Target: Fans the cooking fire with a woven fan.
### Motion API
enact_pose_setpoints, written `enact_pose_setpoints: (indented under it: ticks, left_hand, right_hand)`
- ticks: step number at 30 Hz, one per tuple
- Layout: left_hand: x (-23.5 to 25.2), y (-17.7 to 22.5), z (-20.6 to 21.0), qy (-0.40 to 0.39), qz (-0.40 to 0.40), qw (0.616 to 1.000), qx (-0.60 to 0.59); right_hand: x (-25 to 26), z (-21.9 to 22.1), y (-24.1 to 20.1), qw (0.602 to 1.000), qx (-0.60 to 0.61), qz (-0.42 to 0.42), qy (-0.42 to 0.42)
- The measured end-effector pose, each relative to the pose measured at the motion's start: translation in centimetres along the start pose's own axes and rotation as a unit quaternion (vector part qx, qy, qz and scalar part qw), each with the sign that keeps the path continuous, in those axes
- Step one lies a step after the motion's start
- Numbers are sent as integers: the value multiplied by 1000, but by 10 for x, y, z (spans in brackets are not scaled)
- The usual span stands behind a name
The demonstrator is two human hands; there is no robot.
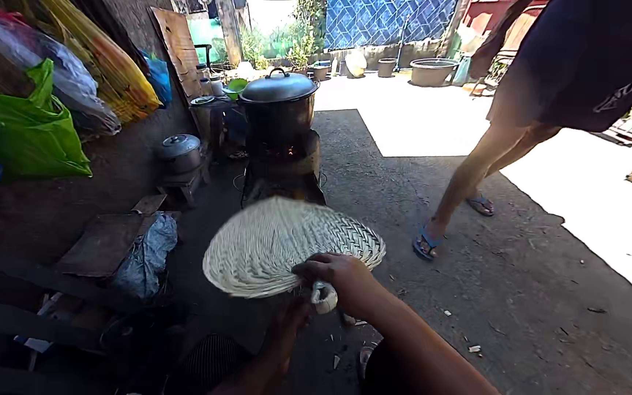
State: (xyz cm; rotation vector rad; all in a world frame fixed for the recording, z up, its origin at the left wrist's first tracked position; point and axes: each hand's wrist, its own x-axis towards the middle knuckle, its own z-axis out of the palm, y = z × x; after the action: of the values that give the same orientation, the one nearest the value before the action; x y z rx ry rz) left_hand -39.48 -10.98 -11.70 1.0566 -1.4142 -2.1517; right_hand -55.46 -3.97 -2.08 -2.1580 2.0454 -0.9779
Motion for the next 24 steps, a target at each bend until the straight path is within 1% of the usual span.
enact_pose_setpoints:
  ticks: [1,2,4,5,6,7,8,9,11,12,13,15,16,17,19,20,21,23,24]
  left_hand:
    - [2,-2,0,-5,-2,1000,7]
    - [4,-3,1,-11,-9,1000,15]
    - [8,-6,2,-23,-28,999,21]
    - [9,-8,3,-24,-34,999,24]
    - [11,-9,4,-26,-40,998,29]
    - [11,-9,5,-28,-47,998,37]
    - [12,-9,5,-27,-55,997,45]
    - [12,-9,6,-27,-63,996,51]
    - [12,-11,5,-33,-65,996,55]
    - [12,-11,5,-36,-64,996,56]
    - [12,-11,5,-40,-64,996,57]
    - [10,-11,5,-43,-70,995,61]
    - [9,-10,5,-42,-71,995,60]
    - [9,-10,5,-43,-72,995,59]
    - [7,-10,4,-51,-71,995,49]
    - [6,-10,3,-57,-70,995,44]
    - [5,-10,3,-60,-68,995,42]
    - [1,-8,2,-65,-67,995,39]
    - [0,-6,1,-65,-65,995,38]
  right_hand:
    - [-1,-5,1,1000,14,5,-17]
    - [-2,-4,3,1000,9,7,10]
    - [0,8,7,993,-35,6,111]
    - [2,12,9,991,-51,5,128]
    - [3,9,10,994,-45,9,98]
    - [3,3,9,999,-24,18,42]
    - [3,-3,8,1000,-6,29,5]
    - [3,-6,8,999,1,35,7]
    - [3,3,11,995,-25,24,97]
    - [5,6,13,991,-41,14,125]
    - [6,6,13,993,-40,9,110]
    - [6,-6,12,1000,10,19,2]
    - [6,-9,13,999,24,21,-13]
    - [5,-5,14,1000,16,17,20]
    - [7,11,19,990,-43,1,134]
    - [8,15,21,987,-55,-5,152]
    - [8,12,21,991,-45,-4,126]
    - [5,-6,17,1000,15,18,15]
    - [3,-10,17,999,26,23,12]
